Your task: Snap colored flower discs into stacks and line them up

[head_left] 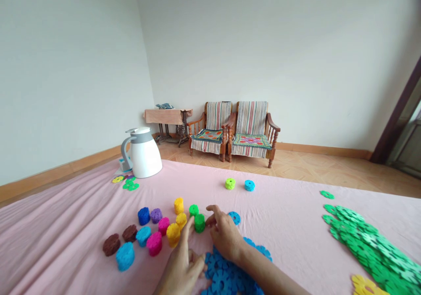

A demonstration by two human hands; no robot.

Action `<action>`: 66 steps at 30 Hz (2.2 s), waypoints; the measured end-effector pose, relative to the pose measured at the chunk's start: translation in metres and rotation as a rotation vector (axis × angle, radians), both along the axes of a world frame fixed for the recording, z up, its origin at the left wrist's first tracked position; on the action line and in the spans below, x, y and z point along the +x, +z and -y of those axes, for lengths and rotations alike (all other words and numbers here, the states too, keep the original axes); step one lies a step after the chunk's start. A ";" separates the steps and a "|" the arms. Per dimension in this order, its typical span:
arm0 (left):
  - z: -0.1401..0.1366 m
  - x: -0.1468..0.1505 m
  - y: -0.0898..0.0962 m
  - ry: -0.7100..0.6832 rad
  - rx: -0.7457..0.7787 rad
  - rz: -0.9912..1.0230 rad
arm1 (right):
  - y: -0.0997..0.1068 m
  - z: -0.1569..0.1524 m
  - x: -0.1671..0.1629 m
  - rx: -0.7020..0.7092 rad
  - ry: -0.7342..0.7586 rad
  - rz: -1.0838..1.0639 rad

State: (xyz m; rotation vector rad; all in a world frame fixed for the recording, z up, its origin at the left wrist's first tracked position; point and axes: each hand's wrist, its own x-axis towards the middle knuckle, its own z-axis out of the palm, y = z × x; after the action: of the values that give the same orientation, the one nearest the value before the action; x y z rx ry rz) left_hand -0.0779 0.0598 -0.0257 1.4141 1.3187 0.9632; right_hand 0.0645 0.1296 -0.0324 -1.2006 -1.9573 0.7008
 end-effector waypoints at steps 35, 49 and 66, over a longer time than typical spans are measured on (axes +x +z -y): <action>0.016 0.007 0.022 -0.263 0.376 -0.421 | 0.010 0.011 0.089 0.071 -0.315 0.071; -0.005 0.041 0.027 -0.270 0.400 -0.714 | -0.006 0.066 0.119 0.018 -0.363 0.054; -0.064 -0.008 0.090 -0.608 0.711 -1.139 | -0.001 0.071 0.118 -0.016 -0.326 0.090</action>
State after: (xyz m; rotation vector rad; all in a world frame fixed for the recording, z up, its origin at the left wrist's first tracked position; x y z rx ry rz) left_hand -0.0859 0.1240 0.0643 2.9504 1.1245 0.1114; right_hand 0.1829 0.0591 -0.0338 -1.5392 -1.7700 0.5012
